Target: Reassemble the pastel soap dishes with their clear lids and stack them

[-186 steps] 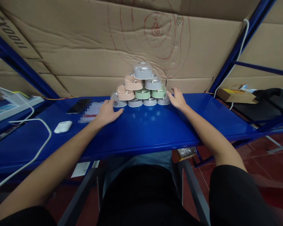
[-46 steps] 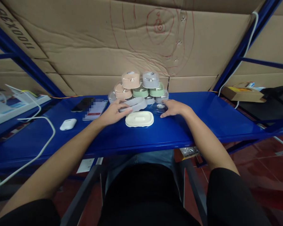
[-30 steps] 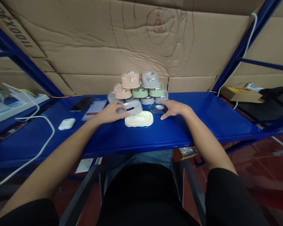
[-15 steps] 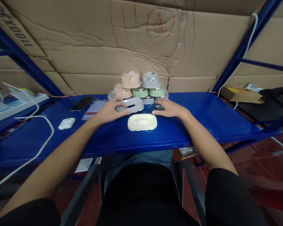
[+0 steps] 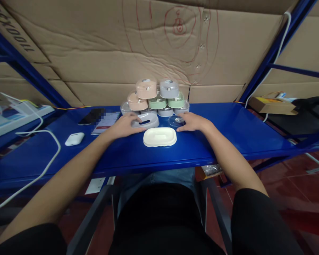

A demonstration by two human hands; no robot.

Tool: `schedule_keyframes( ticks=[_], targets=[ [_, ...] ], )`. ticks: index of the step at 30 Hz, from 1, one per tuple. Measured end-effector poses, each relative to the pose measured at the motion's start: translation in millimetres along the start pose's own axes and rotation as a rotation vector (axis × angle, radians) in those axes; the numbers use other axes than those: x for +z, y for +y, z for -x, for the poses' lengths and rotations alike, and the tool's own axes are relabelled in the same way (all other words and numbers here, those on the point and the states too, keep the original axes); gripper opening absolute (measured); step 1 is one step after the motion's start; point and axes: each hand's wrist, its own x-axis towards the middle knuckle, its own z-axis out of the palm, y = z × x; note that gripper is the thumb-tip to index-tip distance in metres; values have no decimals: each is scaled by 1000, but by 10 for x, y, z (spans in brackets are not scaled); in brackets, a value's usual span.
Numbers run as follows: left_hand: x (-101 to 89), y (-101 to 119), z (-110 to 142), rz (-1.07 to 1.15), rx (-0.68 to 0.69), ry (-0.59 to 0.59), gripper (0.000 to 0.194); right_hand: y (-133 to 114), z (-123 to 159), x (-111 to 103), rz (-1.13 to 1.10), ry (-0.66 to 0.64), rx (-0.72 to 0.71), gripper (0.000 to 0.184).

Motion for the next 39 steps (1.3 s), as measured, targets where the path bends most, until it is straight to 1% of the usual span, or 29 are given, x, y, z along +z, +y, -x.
schedule_keyframes(
  ticks=[4,6,8,10,12,13,15,19,21,25,29,34,37,39],
  targets=[
    [-18,3,-7,-27,-1,-41,51,20,-3,-8,-21,-6,0,93],
    [-42,35,4,-31,-9,-22,49,27,-4,-15,-31,-10,-9,93],
    [-78,104,31,-27,-29,48,49,26,-3,-23,-31,-13,-17,93],
    [-115,207,73,-8,-39,148,49,17,-1,-30,-23,-16,-20,94],
    [-132,321,123,35,36,202,45,4,2,-34,-16,-18,-13,94],
    [-127,376,147,65,93,185,43,-3,3,-36,-15,-16,-4,94],
    [-89,467,186,109,177,114,43,-14,7,-36,-23,-4,14,91],
    [36,560,212,154,245,-71,47,-29,14,-43,-19,21,20,83],
    [72,573,206,169,267,-121,55,-41,20,-54,11,31,28,81],
    [62,592,199,170,255,-146,77,-70,35,-86,72,53,49,77],
    [71,630,222,144,236,-181,90,-83,37,-92,98,98,86,86],
    [165,661,257,124,195,-198,106,-118,41,-83,75,139,99,94],
    [204,659,255,159,159,-213,116,-196,84,-106,21,251,77,96],
    [226,646,242,199,119,-208,126,-279,122,-121,-36,346,22,94]
  ],
)
